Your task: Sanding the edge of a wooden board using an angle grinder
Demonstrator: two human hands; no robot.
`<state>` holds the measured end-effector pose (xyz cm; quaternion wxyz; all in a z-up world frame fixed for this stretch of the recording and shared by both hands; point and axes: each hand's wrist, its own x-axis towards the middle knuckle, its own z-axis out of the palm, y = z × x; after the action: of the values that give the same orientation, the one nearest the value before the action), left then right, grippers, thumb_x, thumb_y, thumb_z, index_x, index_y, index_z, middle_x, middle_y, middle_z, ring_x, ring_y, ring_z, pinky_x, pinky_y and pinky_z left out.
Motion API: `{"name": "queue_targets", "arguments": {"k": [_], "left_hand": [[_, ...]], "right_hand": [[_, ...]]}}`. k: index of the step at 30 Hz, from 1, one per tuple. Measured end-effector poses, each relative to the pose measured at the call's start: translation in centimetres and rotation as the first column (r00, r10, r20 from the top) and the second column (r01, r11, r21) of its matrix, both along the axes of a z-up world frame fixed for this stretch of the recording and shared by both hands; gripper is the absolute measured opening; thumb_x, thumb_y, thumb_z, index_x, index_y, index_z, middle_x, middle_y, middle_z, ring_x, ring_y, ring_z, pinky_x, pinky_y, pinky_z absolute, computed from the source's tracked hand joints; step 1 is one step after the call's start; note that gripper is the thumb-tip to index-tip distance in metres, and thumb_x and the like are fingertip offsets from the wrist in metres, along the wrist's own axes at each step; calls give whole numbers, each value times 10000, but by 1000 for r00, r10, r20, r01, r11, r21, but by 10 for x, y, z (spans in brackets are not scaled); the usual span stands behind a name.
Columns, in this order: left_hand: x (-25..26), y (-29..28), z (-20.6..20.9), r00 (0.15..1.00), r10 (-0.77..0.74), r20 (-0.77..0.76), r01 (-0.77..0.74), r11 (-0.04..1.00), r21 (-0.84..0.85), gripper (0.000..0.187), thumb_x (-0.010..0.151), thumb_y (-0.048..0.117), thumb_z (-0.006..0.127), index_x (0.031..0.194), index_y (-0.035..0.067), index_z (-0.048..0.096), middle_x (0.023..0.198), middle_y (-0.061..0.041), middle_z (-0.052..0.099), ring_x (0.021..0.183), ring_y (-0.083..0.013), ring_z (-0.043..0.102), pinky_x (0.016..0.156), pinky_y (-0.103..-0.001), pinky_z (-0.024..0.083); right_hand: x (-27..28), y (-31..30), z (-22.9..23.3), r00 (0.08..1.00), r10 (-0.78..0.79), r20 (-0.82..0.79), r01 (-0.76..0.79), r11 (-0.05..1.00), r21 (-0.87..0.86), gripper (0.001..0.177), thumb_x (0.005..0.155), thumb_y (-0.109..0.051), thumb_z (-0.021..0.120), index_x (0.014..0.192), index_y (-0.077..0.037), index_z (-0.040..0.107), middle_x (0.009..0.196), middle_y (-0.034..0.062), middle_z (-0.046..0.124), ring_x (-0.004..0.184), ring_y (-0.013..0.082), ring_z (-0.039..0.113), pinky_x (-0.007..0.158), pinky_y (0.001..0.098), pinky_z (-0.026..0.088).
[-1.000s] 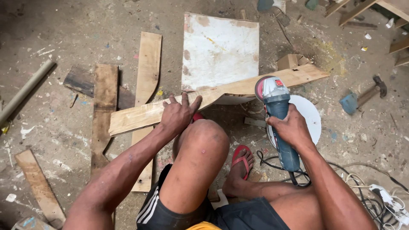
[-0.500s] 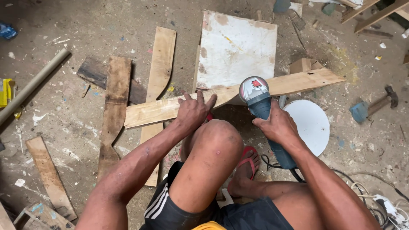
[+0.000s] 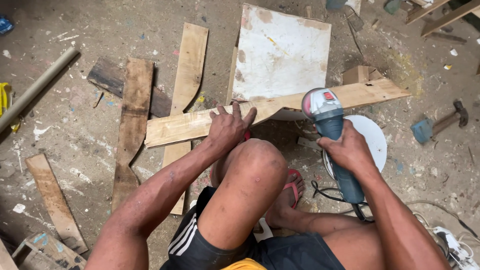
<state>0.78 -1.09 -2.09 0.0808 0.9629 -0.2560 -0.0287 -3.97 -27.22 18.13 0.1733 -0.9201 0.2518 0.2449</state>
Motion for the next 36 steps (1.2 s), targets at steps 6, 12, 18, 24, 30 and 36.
{"name": "queue_targets", "arguments": {"k": [6,12,18,24,30,36], "left_hand": [[2,4,6,999,-38,-25,39,999,36,619,963,259,549,1561,298,395,1348,-343,607,1087,-697,579,758,-790,497],[7,11,39,993,-117,-20,118,991,69,566,978,213,480,1537,232,394,1377,-422,499,958,-744,572,577,-632,642],[22,19,39,983,-163,89,165,986,-20,669,853,220,663,1497,208,485,1205,-365,629,531,-370,684,509,-487,631],[26,18,34,976,-147,-158,166,979,116,699,936,286,634,1596,259,406,983,-184,695,599,-286,664,505,-424,533],[24,1,-31,920,-59,387,72,997,-20,361,947,201,542,1279,315,625,601,-97,551,550,-323,664,469,-439,548],[30,-5,-17,995,-97,8,97,995,5,464,931,175,516,1369,301,603,667,-132,687,634,-317,741,515,-467,585]], "right_hand": [[-12,-45,1,962,-200,184,180,976,120,514,766,-194,768,1193,47,612,873,286,702,838,424,735,748,550,561],[-3,-93,3,917,-363,169,326,922,209,412,915,-91,726,1293,-3,586,932,199,700,732,319,693,652,448,583],[-6,-129,-10,850,-261,458,295,956,-2,455,915,-182,807,1097,142,544,865,245,651,597,320,630,475,416,527],[-7,-49,21,935,-160,316,147,987,63,497,929,-117,739,1331,9,475,1028,198,647,744,334,691,658,454,611],[14,0,14,975,121,185,-109,991,-74,796,791,-360,720,1480,-53,465,1226,316,665,1174,542,621,985,663,479],[27,13,-4,976,194,99,-187,980,-68,870,749,-377,714,1524,-99,434,1216,304,673,1181,521,632,993,649,478]]}}
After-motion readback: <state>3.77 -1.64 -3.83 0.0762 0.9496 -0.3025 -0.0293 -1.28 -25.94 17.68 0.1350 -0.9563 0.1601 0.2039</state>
